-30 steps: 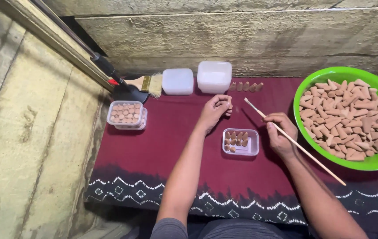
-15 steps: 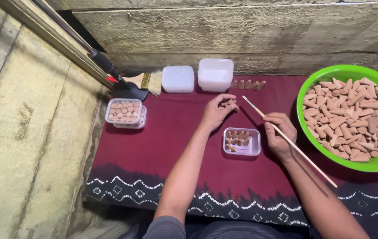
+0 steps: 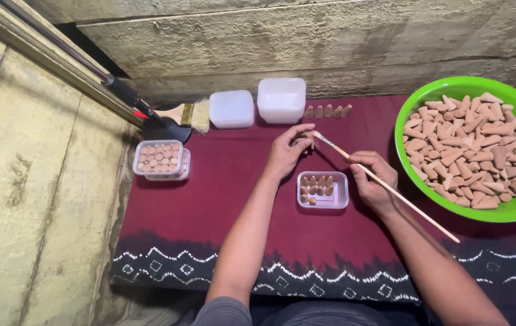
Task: Sorting incense cones from a large bowl into smaller plastic containers and arranging them using a wooden stick.
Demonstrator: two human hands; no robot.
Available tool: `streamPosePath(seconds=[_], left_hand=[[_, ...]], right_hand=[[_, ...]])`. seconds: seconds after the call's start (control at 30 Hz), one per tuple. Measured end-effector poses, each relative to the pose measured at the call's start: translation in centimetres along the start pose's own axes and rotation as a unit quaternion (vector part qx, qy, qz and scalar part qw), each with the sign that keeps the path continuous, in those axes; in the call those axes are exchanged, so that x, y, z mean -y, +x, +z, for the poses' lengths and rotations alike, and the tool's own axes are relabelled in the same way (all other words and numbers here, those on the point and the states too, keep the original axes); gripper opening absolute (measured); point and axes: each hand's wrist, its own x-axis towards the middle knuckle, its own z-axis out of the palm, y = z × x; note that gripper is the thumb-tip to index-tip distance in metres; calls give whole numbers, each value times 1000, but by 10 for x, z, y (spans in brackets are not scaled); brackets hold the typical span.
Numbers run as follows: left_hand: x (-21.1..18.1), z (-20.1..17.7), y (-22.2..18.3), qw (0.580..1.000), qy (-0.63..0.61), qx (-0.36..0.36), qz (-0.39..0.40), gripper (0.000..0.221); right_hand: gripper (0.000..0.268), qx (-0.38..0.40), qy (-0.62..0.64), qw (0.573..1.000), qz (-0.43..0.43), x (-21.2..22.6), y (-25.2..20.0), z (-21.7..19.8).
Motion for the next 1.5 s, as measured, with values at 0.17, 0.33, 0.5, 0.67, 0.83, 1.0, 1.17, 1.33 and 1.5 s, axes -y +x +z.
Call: streamPosePath(seconds=[0.17,0.33,0.5,0.67,0.83,1.0,1.17,1.33,1.5], left_hand=[[-3,3,0,999,-36,-2,1,33],[9,0,4,999,-53,1,10,31],[-2,2,0,999,-49,1,9,31],[-3,3,-2,999,-45,9,-2,31],[-12,8,-5,999,-37,21,-13,30],[-9,7,-4,999,-40,29,-9,28],[-4,5,-4,999,-30,33,2,29],[-2,2,-3,999,-19,23,13,31],[-7,7,-6,999,-32,30,4,30]], right_hand=[[9,32,-10,999,-3,6,1,3],[8,49,-24,998,-11,10,0,1],[10,43,-23,998,-39,20,6,8],[11,36,-24,998,-53,14,3,1],[11,36,-21,997,-63,18,7,2],[12,33,-10,997,-62,14,2,-1],[13,27,-18,997,-73,21,8,3],[12,63,-17,996,-64,22,7,3],[13,16,-17,996,-89,18,8,4]])
